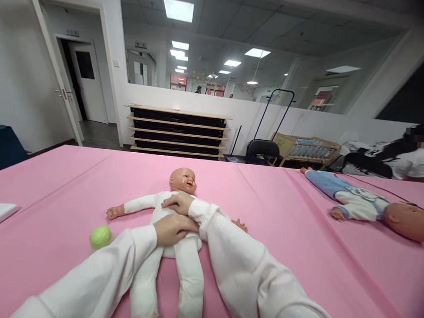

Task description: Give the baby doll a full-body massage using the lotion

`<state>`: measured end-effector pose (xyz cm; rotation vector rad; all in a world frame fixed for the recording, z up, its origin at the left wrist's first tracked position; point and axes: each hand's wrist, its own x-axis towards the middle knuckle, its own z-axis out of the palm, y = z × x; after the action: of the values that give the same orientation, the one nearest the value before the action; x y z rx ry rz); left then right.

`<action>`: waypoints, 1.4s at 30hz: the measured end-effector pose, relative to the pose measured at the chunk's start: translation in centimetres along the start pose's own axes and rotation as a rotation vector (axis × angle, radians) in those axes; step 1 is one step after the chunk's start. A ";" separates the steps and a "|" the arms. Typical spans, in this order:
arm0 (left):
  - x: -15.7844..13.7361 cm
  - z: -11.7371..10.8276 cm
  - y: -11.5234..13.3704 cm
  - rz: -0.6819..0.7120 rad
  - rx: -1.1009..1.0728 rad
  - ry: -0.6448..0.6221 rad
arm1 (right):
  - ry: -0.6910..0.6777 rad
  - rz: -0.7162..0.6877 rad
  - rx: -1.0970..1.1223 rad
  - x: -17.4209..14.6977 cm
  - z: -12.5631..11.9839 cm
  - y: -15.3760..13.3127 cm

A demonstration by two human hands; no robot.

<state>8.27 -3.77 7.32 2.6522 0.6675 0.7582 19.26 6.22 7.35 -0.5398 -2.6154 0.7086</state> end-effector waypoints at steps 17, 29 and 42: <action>0.2 -0.1 -1.1 -0.030 0.009 0.023 | 0.044 0.096 0.289 2.0 -0.6 -0.1; -4.5 0.5 -0.7 -0.040 0.026 0.043 | 0.185 0.002 -0.007 -2.3 1.4 0.0; -5.9 0.4 -2.6 -0.215 0.044 0.235 | 0.248 0.104 -0.083 -2.7 0.6 0.7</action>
<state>3.19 -4.64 3.47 2.4963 1.0225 1.0101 21.52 5.33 5.77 -0.7429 -2.4070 0.5276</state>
